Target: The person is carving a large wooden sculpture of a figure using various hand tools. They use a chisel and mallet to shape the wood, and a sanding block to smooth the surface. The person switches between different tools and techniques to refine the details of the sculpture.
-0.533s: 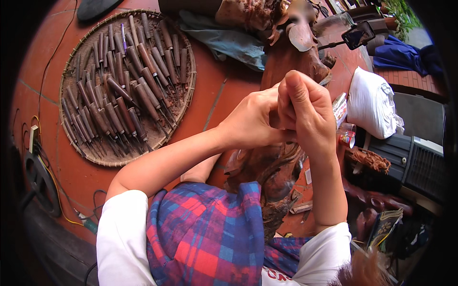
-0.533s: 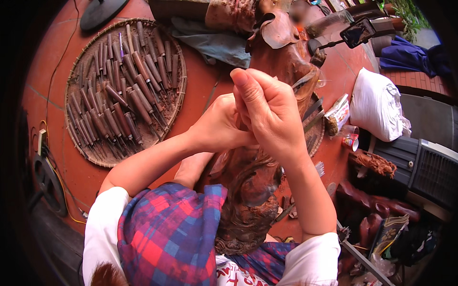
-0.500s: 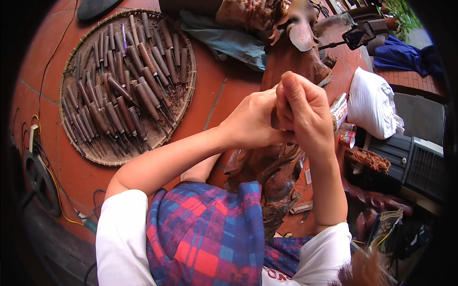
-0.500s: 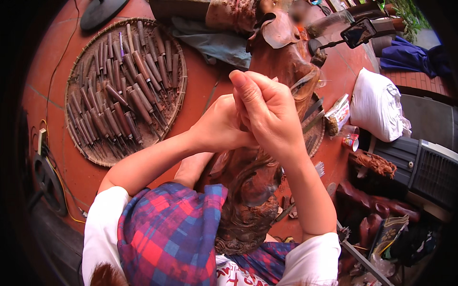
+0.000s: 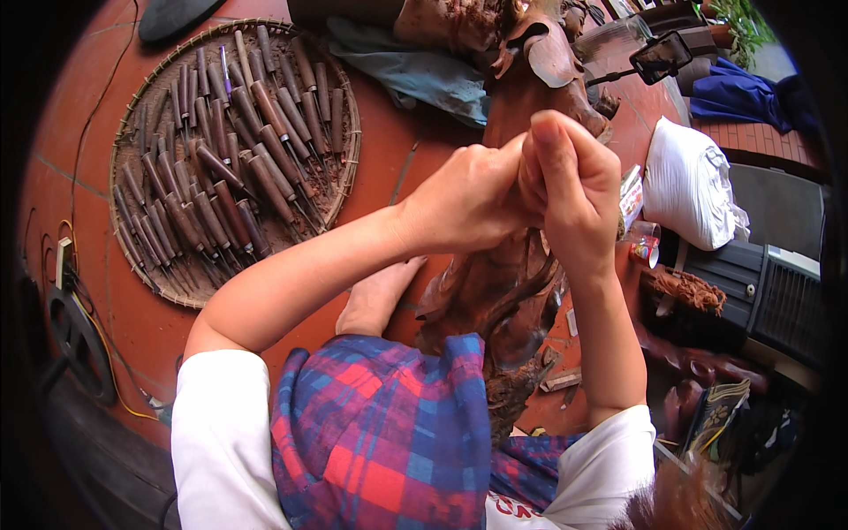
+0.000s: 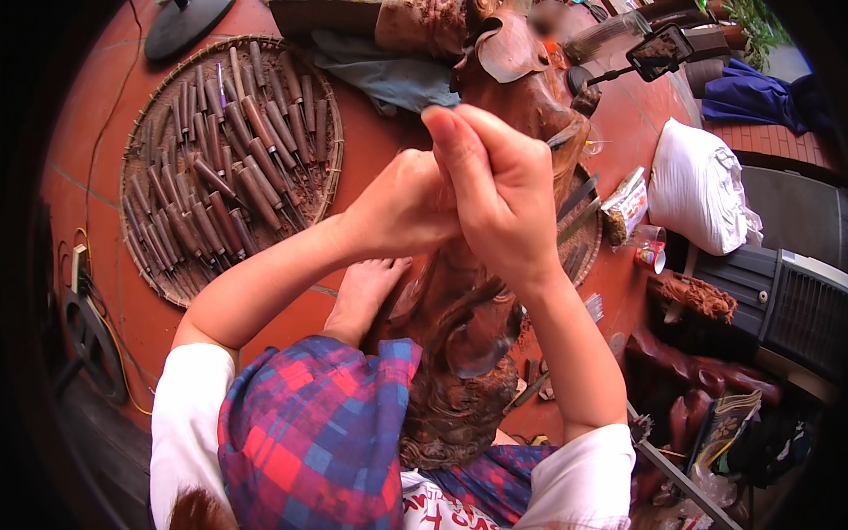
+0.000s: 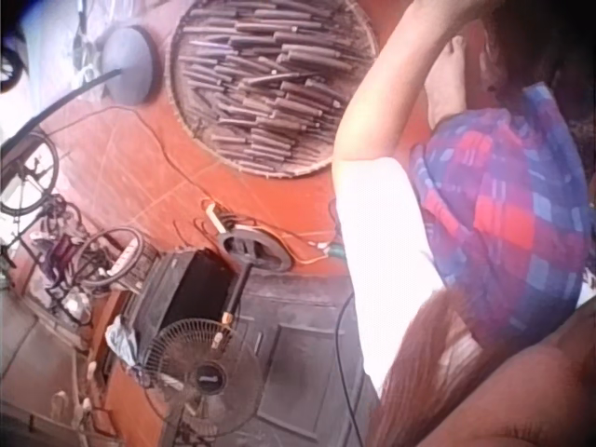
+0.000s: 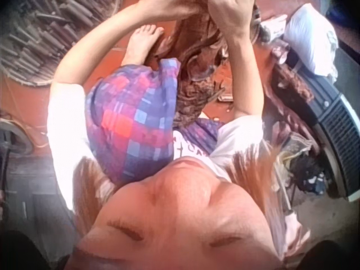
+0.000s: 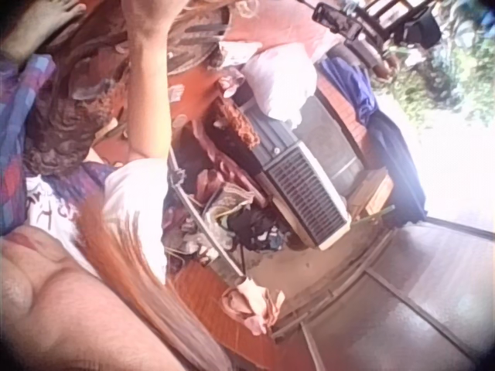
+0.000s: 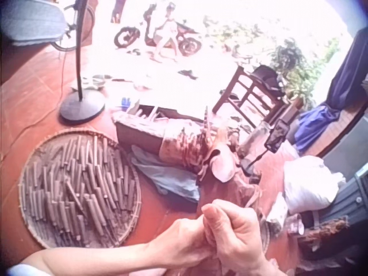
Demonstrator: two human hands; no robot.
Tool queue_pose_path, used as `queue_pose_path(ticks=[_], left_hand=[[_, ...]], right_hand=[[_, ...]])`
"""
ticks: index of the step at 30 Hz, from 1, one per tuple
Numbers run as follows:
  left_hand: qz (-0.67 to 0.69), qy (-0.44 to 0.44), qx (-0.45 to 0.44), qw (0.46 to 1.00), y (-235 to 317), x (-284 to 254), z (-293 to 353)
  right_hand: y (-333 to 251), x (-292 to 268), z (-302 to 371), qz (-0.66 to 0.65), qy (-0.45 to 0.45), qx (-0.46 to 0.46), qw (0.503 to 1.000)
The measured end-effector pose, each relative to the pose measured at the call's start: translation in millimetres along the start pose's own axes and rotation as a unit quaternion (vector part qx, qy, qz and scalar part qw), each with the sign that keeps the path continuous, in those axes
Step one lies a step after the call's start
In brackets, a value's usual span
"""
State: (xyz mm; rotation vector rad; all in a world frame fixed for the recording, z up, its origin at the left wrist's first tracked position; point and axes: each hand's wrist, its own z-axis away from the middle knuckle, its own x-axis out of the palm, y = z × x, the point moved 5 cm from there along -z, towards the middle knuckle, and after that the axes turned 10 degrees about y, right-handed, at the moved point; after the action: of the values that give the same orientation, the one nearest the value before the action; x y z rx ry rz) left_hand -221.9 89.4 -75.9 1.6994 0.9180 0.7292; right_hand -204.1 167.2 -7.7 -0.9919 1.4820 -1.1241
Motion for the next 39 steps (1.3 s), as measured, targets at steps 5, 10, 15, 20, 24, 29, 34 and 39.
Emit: queue_pose_path(ticks=[5, 10, 15, 20, 24, 29, 34, 39], left_hand=[[-0.031, 0.003, 0.034, 0.999, -6.8, 4.4, 8.2], [0.016, 0.03, 0.055, 0.998, -4.3, 4.8, 6.6], [-0.016, 0.017, 0.029, 0.999, -12.2, 4.5, 7.8], [0.022, 0.023, 0.073, 0.997, 2.2, 9.6, 18.7], [-0.002, 0.025, 0.042, 0.999, -13.0, 4.6, 9.9], [0.008, 0.005, 0.05, 0.999, -0.1, 12.6, 18.3], [-0.009, 0.014, 0.053, 0.998, -8.3, 7.3, 12.0], [0.0, 0.011, 0.064, 0.998, -9.6, 9.7, 19.8]], right_hand=[[17.0, -3.4, 4.2, 0.022, -0.012, 0.08, 0.996], [2.5, -0.4, 4.4, -0.039, -0.052, 0.058, 0.996], [9.9, 1.9, -2.4, -0.028, -0.061, 0.063, 0.996], [2.2, -2.5, 11.1, -0.019, -0.128, 0.069, 0.989], [7.5, 2.9, -0.6, -0.02, -0.089, 0.043, 0.995], [7.7, -6.0, 7.1, -0.016, -0.108, 0.065, 0.992], [2.7, -0.4, 1.9, -0.002, -0.106, 0.001, 0.994], [1.9, -0.9, 5.0, 0.001, -0.121, 0.025, 0.992]])
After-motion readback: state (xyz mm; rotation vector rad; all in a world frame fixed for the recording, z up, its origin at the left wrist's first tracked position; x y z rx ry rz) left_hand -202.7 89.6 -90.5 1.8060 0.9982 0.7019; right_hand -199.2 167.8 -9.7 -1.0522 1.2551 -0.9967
